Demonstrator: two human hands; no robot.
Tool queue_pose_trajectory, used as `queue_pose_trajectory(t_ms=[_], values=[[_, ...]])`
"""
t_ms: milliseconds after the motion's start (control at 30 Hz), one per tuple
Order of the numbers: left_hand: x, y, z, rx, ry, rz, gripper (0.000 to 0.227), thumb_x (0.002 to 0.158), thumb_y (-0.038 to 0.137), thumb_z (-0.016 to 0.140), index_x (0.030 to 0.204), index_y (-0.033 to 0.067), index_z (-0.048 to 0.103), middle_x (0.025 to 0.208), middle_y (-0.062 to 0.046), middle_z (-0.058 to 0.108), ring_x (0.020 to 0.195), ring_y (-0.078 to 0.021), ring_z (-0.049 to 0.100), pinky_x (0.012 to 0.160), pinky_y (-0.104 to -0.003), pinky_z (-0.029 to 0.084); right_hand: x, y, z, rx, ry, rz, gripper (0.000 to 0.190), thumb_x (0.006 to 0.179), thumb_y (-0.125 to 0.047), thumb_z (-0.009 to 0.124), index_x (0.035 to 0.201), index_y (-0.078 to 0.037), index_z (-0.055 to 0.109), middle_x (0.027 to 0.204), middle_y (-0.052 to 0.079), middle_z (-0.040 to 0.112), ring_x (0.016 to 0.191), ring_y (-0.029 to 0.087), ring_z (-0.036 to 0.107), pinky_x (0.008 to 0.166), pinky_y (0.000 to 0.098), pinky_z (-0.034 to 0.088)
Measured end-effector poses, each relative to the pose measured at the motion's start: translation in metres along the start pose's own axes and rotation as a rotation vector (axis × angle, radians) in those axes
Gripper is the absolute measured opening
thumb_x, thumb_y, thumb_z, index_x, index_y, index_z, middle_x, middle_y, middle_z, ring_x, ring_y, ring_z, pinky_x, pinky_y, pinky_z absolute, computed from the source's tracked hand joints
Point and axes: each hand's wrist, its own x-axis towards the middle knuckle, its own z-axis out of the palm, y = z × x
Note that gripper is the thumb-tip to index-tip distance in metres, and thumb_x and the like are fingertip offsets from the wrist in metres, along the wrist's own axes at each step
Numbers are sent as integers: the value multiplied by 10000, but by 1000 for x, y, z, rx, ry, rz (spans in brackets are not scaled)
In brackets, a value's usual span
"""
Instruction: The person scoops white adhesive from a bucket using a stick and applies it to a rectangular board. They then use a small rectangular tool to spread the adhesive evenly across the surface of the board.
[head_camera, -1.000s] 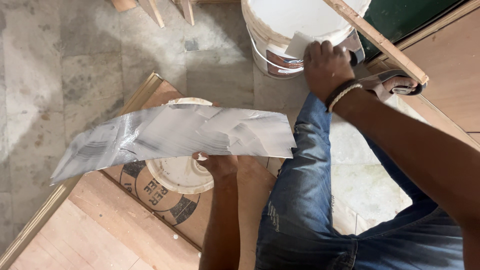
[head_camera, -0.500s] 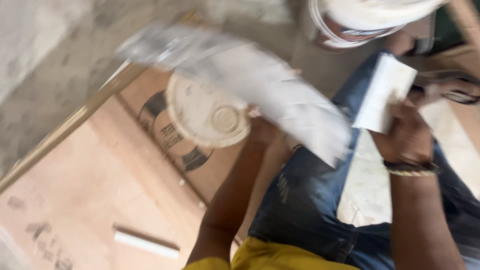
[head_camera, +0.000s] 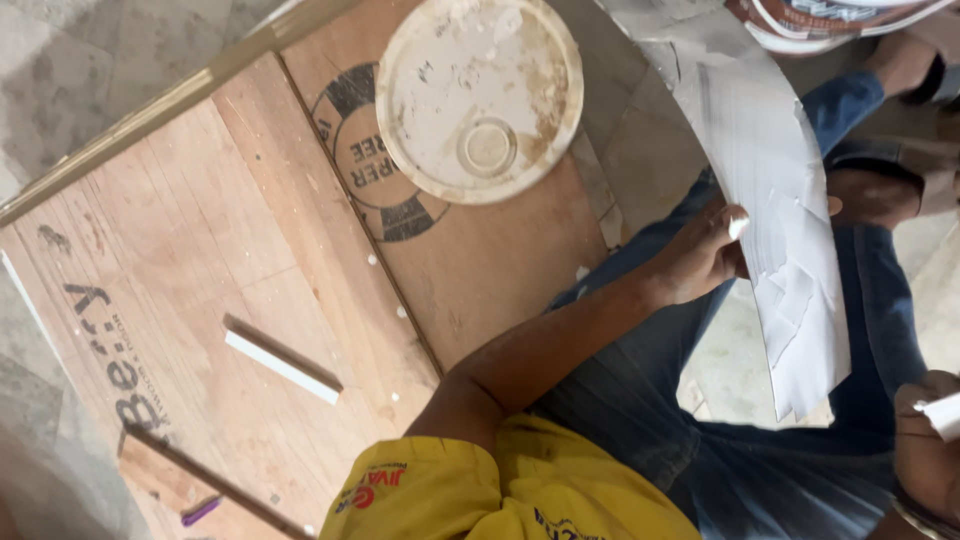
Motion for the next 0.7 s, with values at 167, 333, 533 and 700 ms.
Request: queue_pose_trajectory(t_ms=[167,333,533,700], values=[[-17,-2,19,13,-7,-106,992,975,705,566,1626,16,276,1484,-248,480,1324,-318,596,973,-463,626,-43,31,-22,-217,169,-118,151,1140,-195,599,1218,-70,568,1115,28,625,988,123,587,906,285,466],[-30,-6,25,-35,-38,-152,1005,954,729,554,1620,47,238,1511,-278,475,1342,-357,568,995,-544,607,-62,52,-49,-521,222,-201,80,1122,-53,543,1123,18,506,1157,105,607,1042,172,617,1009,295,528],[-32,-13,21,-202,-79,-200,956,967,713,563,1608,71,261,1477,-301,479,1360,-374,542,1054,-567,564,-74,66,13,-564,252,-207,96,1077,0,474,1026,36,547,1031,114,615,918,189,624,881,299,532],[-29,-26,15,-385,-169,-217,891,972,688,584,1586,94,332,1493,-315,491,1366,-382,549,1036,-565,551,-63,77,191,-377,487,-152,240,984,1,483,1161,18,645,1106,141,692,997,238,721,926,369,618]])
